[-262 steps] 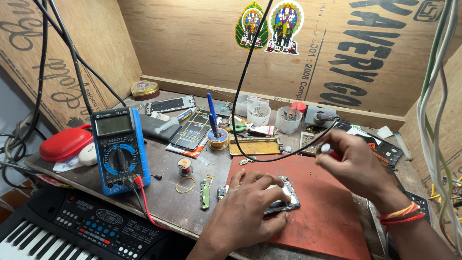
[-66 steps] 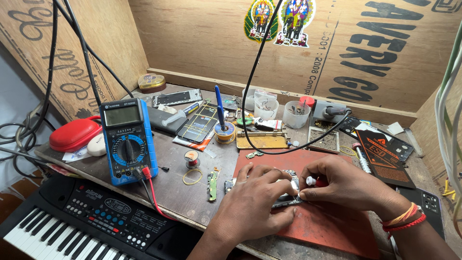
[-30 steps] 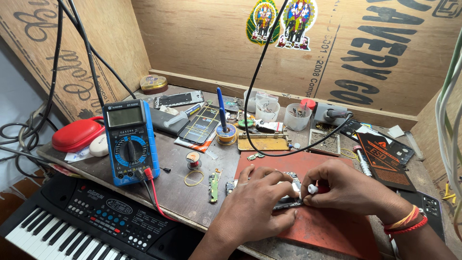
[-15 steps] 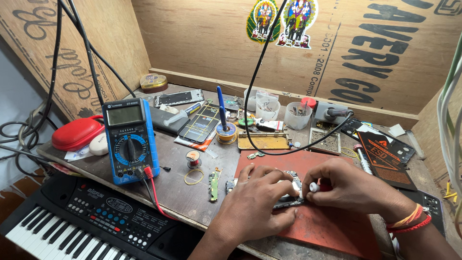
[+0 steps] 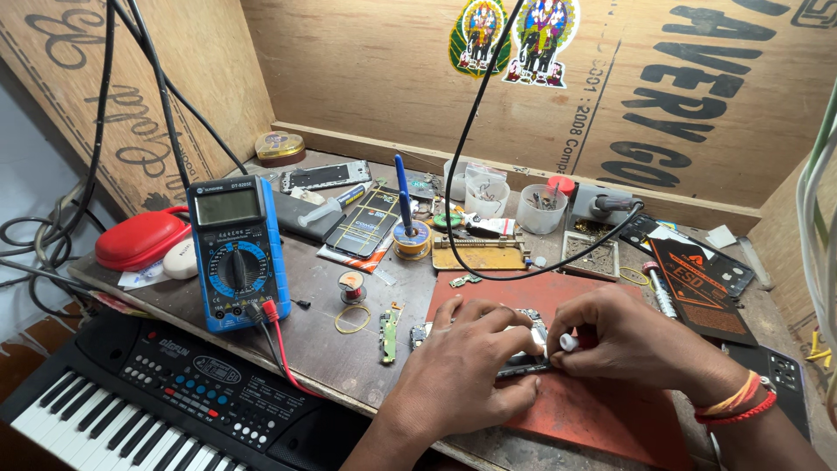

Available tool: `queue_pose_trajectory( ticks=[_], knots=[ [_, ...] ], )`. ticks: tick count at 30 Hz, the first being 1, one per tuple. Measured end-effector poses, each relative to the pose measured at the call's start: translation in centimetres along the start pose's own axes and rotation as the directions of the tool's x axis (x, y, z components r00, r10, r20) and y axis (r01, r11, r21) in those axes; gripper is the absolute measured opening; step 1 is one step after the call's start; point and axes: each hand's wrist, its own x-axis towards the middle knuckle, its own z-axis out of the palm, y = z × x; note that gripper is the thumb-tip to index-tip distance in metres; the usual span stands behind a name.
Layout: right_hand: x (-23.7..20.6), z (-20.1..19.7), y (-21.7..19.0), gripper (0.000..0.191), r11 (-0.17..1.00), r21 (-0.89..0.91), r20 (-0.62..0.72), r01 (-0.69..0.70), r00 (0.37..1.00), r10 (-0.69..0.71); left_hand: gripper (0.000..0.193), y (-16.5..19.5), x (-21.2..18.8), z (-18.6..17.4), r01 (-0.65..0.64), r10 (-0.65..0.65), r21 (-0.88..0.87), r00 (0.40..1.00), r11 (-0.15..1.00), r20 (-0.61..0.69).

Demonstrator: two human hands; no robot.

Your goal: The person repairs a disassembled smartphone on a workbench, holding the phone frame steady with one hand while using a red-handled screwdriver to work on the internal components, occasionally repositioning the device and handling small parts and a soldering iron.

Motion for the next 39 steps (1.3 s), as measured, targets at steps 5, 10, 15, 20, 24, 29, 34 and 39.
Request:
queue_pose_trajectory(
  ticks=[5, 10, 15, 20, 24, 29, 34, 39],
  knots=[
    [0.2, 0.3, 0.7, 0.016, 0.991, 0.076, 0.042, 0.107, 0.993, -0.110, 0.034, 0.0, 0.0, 0.0, 0.000, 0.000, 0.001, 1.000, 1.000, -0.006],
    [0.1, 0.1, 0.5, 0.016, 0.992, 0.055, 0.044, 0.112, 0.992, -0.115, 0.034, 0.0, 0.0, 0.0, 0.005, -0.005, 0.008, 1.000, 1.000, 0.004],
    [-0.2, -0.4, -0.1, 0.018, 0.999, 0.022, 0.032, 0.029, 0.999, -0.030, 0.035, 0.0, 0.1, 0.0, 0.009, -0.009, 0.013, 1.000, 1.000, 0.010],
    [0.0, -0.2, -0.1, 0.017, 0.994, 0.041, 0.049, 0.102, 0.993, -0.103, 0.035, 0.0, 0.1, 0.0, 0.004, -0.004, 0.004, 1.000, 1.000, 0.005],
    [0.1, 0.1, 0.5, 0.016, 0.991, 0.080, 0.086, 0.103, 0.990, -0.109, 0.035, 0.0, -0.1, 0.0, 0.001, -0.001, -0.002, 1.000, 1.000, -0.003],
    [0.1, 0.3, 1.1, 0.020, 0.981, 0.151, 0.082, 0.119, 0.988, -0.133, 0.036, 0.0, 0.0, 0.0, -0.002, 0.002, 0.012, 1.000, 1.000, -0.007],
    [0.0, 0.1, 0.9, 0.019, 0.986, 0.130, 0.079, 0.104, 0.990, -0.115, 0.035, -0.1, -0.1, 0.0, -0.001, 0.001, 0.010, 1.000, 1.000, -0.002],
    [-0.1, -0.2, 0.4, 0.016, 0.992, 0.064, 0.067, 0.108, 0.991, -0.112, 0.034, 0.0, 0.0, 0.1, -0.002, 0.002, 0.011, 1.000, 1.000, -0.004]
  ],
)
